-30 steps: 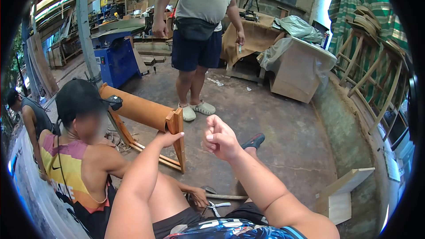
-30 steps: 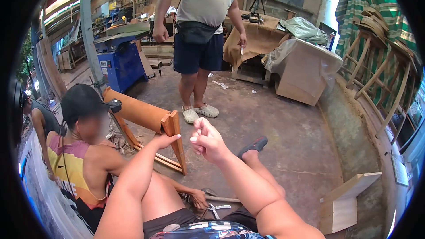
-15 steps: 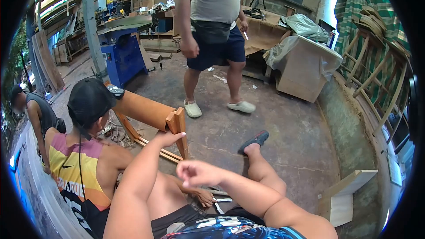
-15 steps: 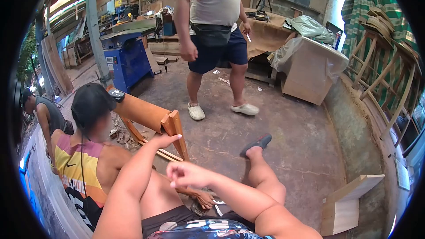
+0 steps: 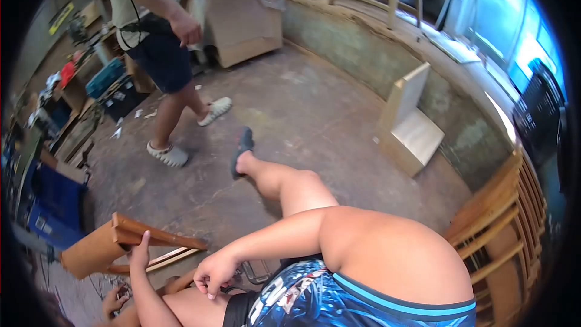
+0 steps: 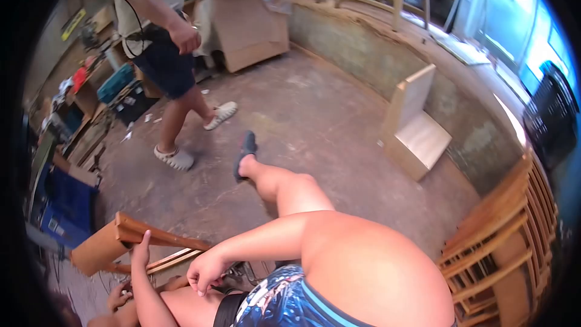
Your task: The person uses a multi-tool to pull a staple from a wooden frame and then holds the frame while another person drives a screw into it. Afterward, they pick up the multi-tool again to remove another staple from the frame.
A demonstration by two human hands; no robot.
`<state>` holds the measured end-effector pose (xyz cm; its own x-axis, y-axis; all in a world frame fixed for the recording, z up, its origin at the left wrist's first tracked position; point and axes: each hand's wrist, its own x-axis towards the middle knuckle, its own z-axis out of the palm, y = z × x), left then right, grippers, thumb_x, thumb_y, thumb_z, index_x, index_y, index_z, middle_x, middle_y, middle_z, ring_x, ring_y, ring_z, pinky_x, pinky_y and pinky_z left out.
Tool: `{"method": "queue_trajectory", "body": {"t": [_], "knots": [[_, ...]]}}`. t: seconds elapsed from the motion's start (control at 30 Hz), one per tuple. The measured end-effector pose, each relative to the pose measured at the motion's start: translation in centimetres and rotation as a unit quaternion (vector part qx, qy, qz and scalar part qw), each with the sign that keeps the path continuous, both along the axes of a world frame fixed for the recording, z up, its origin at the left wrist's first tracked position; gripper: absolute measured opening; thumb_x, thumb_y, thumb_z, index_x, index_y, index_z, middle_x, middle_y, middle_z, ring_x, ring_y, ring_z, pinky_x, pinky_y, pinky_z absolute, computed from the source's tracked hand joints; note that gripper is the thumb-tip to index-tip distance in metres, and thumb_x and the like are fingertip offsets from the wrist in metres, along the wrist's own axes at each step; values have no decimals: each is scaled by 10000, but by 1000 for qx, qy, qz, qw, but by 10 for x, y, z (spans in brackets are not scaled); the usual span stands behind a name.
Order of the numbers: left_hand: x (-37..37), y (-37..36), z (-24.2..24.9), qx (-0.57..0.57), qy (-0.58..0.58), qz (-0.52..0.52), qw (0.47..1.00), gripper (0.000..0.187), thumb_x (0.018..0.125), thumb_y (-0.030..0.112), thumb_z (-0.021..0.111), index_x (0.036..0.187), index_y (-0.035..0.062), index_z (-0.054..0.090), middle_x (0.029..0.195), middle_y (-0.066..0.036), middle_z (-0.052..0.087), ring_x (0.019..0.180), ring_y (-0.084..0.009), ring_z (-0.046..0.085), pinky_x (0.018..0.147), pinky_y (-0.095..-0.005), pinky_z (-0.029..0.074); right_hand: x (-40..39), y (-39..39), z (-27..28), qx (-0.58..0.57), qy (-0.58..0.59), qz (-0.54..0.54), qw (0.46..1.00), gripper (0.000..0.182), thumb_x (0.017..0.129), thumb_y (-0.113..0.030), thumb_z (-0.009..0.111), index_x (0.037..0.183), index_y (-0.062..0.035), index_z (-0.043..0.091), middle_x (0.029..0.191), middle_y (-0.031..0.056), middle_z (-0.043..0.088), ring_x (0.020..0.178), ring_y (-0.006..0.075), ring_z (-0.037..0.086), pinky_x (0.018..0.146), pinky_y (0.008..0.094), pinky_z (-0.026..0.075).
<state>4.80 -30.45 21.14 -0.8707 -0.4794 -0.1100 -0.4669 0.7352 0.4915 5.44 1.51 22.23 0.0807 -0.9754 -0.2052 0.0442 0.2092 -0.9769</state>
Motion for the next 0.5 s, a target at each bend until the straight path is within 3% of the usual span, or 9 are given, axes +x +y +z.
{"method": "queue_trajectory", "body": {"t": [0.07,0.1,0.23,0.3,0.37,0.4,0.5], "knots": [[0,-5,0,6,24,-16,1000,828,897,623,611,1382,-41,518,1427,-226,537,1371,-351,459,1151,-390,310,-1,8,-18,17,-22,-30,999,303,849,-253,781,1023,-56,630,793,17,619,645,135,595,541,296,485],[-4,-9,-1,49,-23,19,998,795,902,600,622,1358,-47,540,1406,-225,554,1340,-352,488,1136,-390,327,-3,13,-32,24,-33,-41,998,304,847,-257,785,1016,-57,631,790,17,618,648,138,599,544,297,489],[-9,-15,-13,63,4,42,997,749,912,575,631,1317,-53,575,1355,-211,590,1290,-325,525,1110,-379,351,-10,40,-121,109,-65,-133,983,292,865,-316,765,949,-71,632,777,27,609,642,142,603,519,317,492],[-10,-11,-11,66,3,47,997,744,913,571,633,1309,-56,580,1337,-204,601,1261,-315,540,1096,-377,363,-9,63,-160,183,-55,-194,962,327,843,-352,766,891,-38,687,764,73,627,572,205,591,511,372,503],[-12,-20,-17,79,10,41,996,746,913,571,635,1309,-57,579,1323,-197,609,1233,-308,552,1083,-377,373,-14,76,-172,280,115,-109,947,371,839,-378,759,833,-11,704,768,106,654,605,242,622,538,399,526],[-12,-21,-19,67,16,48,996,747,907,575,645,1294,-61,584,1253,-174,631,1091,-285,585,1007,-360,423,-16,81,-176,323,199,-63,923,397,837,-391,756,803,3,713,770,122,668,622,261,637,551,412,538],[-8,20,21,104,-40,80,991,736,905,577,651,1268,-61,592,1160,-152,648,956,-237,580,907,-323,456,-22,76,-193,270,304,4,914,467,832,-416,752,780,47,722,806,175,700,681,307,674,586,432,559]]}}
